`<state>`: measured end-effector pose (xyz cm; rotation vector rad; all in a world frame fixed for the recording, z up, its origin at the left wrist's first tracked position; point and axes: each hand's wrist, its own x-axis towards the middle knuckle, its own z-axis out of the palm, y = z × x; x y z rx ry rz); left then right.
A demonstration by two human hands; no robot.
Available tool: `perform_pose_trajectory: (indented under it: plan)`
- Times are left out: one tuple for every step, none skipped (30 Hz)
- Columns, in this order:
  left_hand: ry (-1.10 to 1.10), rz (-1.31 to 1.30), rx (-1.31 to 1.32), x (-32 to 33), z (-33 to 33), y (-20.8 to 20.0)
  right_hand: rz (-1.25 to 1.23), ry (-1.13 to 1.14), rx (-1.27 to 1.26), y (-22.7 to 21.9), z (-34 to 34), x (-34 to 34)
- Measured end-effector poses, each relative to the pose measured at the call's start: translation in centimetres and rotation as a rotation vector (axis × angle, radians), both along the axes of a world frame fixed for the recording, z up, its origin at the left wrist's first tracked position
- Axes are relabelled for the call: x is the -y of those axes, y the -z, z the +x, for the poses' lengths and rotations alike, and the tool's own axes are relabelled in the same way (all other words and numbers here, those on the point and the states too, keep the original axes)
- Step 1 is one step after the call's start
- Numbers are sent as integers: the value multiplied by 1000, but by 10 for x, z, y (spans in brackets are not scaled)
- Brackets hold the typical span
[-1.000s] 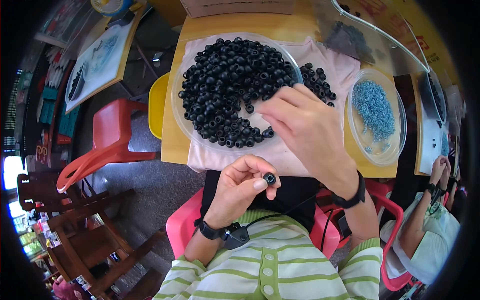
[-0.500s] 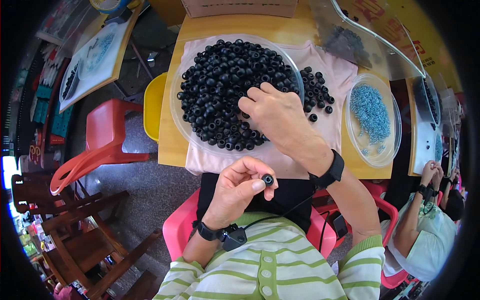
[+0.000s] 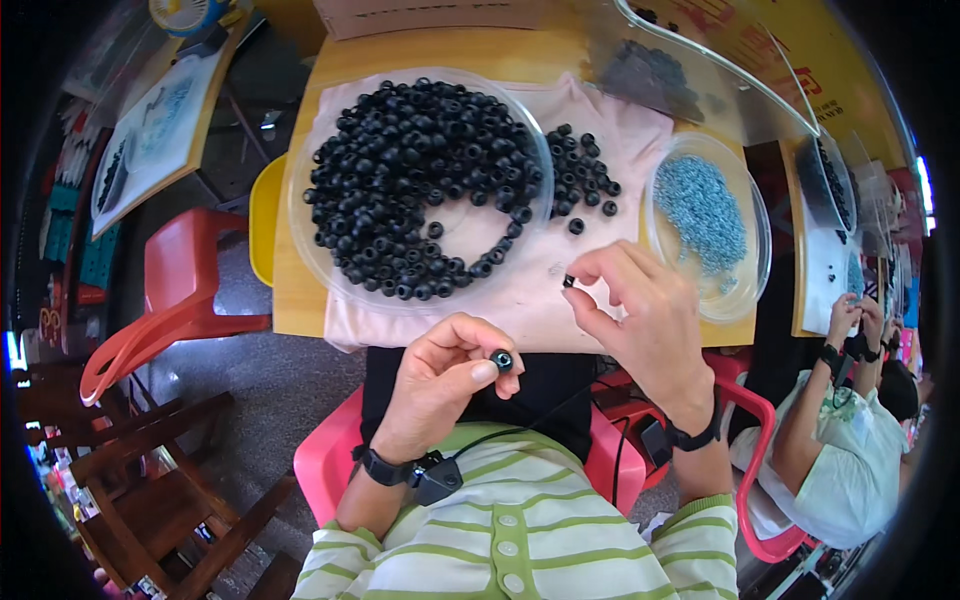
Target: Inserting small blue plastic pins into larger black plastic components at a workshop table.
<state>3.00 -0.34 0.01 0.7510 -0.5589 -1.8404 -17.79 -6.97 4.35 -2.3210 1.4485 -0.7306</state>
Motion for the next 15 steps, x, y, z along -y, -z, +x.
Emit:
perform_pose_trajectory:
  plan:
    - [6,3,9,1,-2,-1,16,47,-19,8,-9,-7]
    - [11,-4,4,1,-4,-1,29,61,-36,15,-17,-12]
    - [16,-7,10,1,-5,-1,45,77,-21,23,-21,-16]
    - [20,-10,16,2,-7,-1,60,93,-6,30,-24,-19]
    - [25,-13,23,2,-8,-1,75,109,10,33,-27,-22]
    - [29,-20,42,2,-9,0,96,110,29,35,-29,-23]
    - [33,-23,45,2,-11,0,116,110,48,36,-30,-24]
    - [35,-27,47,1,-12,1,136,110,67,35,-31,-26]
    - [35,-36,51,2,-12,0,155,122,84,32,-31,-27]
    - [30,-39,65,1,-12,0,174,133,101,27,-31,-28]
    - [30,-36,74,0,-12,0,192,143,118,25,-30,-29]
    - [33,-34,78,1,-12,1,206,170,141,27,-30,-29]
    - [35,-33,81,2,-13,1,220,196,164,30,-29,-29]
    - [41,-24,82,3,-14,1,233,222,187,33,-29,-28]
    - [40,-21,88,2,-15,1,186,222,162,35,-27,-28]
